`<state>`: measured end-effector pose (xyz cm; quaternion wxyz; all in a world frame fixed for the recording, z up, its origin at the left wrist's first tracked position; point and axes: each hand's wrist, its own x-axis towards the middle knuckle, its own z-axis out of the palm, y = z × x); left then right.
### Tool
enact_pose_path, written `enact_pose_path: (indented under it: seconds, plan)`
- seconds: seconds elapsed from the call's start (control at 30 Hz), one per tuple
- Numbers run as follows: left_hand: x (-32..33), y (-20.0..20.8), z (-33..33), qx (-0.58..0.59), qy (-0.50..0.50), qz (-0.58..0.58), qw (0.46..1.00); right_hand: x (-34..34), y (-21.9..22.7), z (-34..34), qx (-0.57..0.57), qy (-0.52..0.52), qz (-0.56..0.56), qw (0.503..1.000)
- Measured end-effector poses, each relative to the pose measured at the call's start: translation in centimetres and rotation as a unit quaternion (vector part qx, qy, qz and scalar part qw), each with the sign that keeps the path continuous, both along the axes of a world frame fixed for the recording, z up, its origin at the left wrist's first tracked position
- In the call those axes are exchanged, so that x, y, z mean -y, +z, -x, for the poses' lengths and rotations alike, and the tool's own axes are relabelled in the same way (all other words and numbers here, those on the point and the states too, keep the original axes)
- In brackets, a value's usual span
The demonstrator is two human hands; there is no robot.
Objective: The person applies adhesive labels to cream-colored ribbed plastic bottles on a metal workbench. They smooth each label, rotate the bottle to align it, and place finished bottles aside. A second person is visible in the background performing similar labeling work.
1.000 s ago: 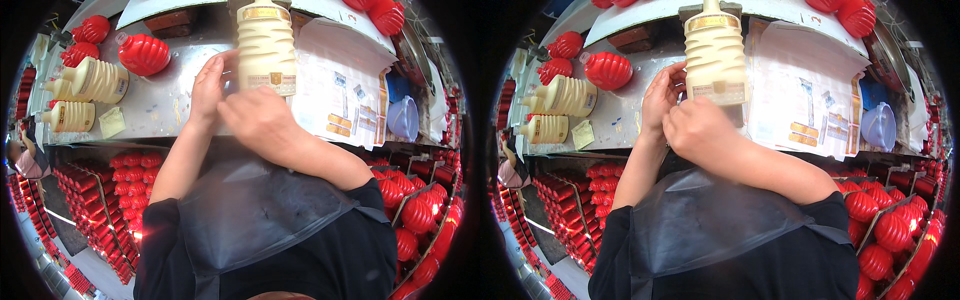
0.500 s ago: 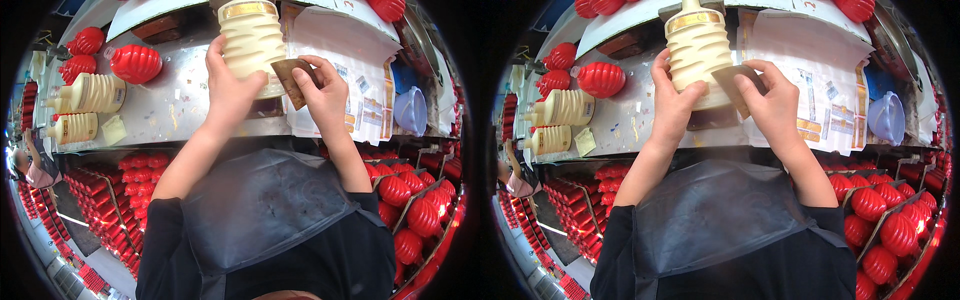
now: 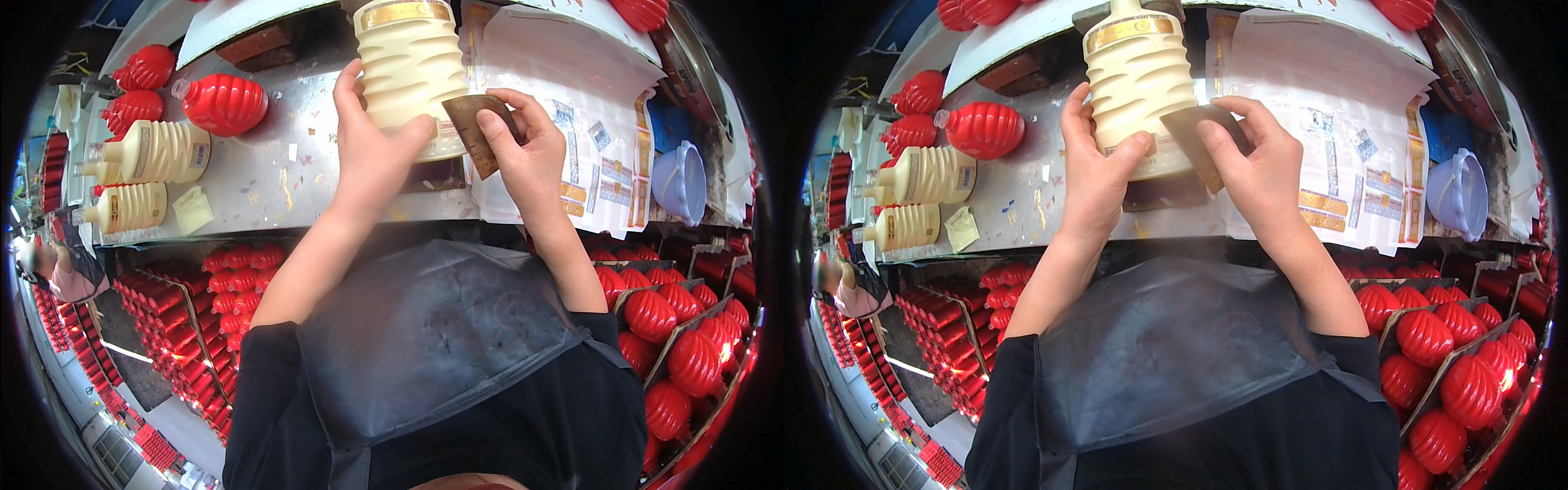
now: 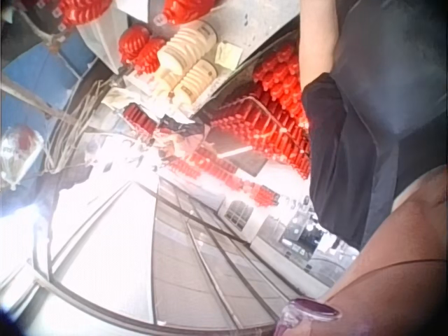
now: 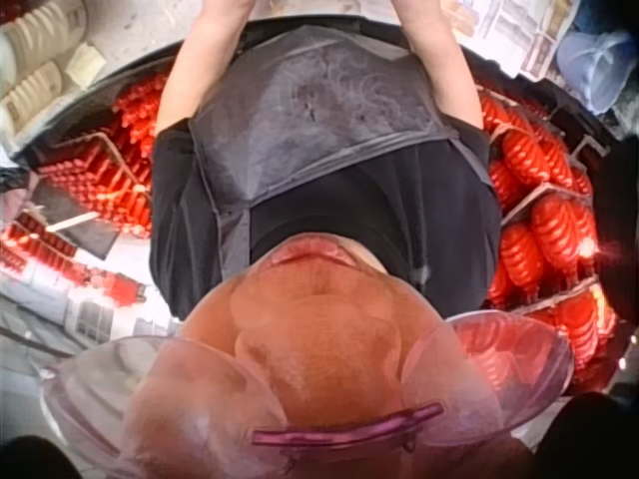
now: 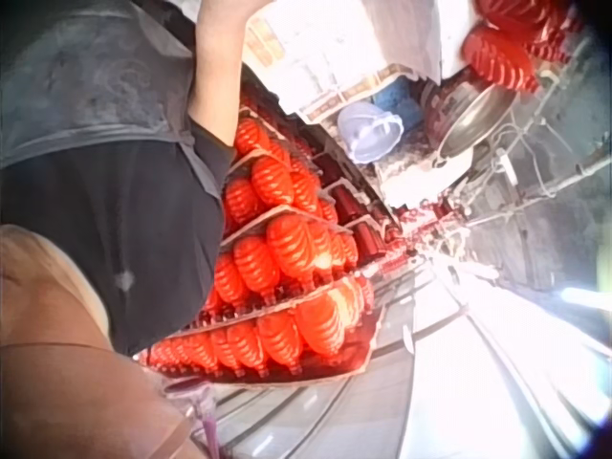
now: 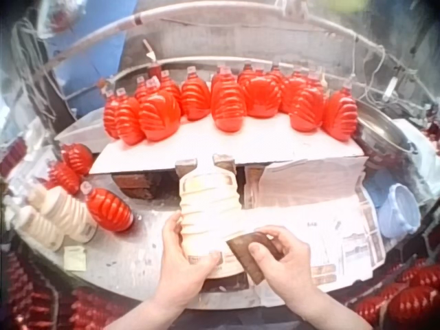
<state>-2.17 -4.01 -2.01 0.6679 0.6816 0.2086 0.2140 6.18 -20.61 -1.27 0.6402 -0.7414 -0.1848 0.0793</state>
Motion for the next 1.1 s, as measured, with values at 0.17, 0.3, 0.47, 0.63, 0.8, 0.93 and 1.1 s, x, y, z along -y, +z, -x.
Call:
enact_pose_path:
  seconds: [0.17, 0.3, 0.47, 0.63, 0.8, 0.93, 1.1]
  plan:
    - [0.1, -1.2, 0.3, 0.076, -0.017, 0.006, 0.997, -0.1, 1.6, 2.3, -0.007, 0.004, -0.018, 1.0]
    - [-0.2, -2.4, 0.2, 0.126, -0.032, -0.018, 0.991, -0.3, 0.4, 2.1, 0.057, -0.016, 0.059, 0.997]
    - [-0.6, -2.7, 0.7, 0.121, -0.055, -0.032, 0.991, 0.1, -0.3, 0.1, 0.121, -0.048, 0.094, 0.987]
    - [-1.4, -2.7, 2.0, 0.076, -0.081, -0.074, 0.991, 0.3, 2.4, 0.2, 0.381, 0.039, 0.058, 0.922]
    - [-1.2, -3.1, 2.0, 0.062, -0.055, -0.037, 0.996, -0.2, 4.4, 1.4, 0.52, 0.142, 0.129, 0.833]
    - [-1.0, -3.1, 1.8, 0.056, -0.044, -0.036, 0.997, -0.6, 4.4, 1.1, 0.561, 0.152, 0.147, 0.8]
    - [-0.9, -3.3, 1.7, 0.054, -0.037, -0.038, 0.997, -0.7, 4.3, 1.3, 0.554, 0.136, 0.157, 0.806]
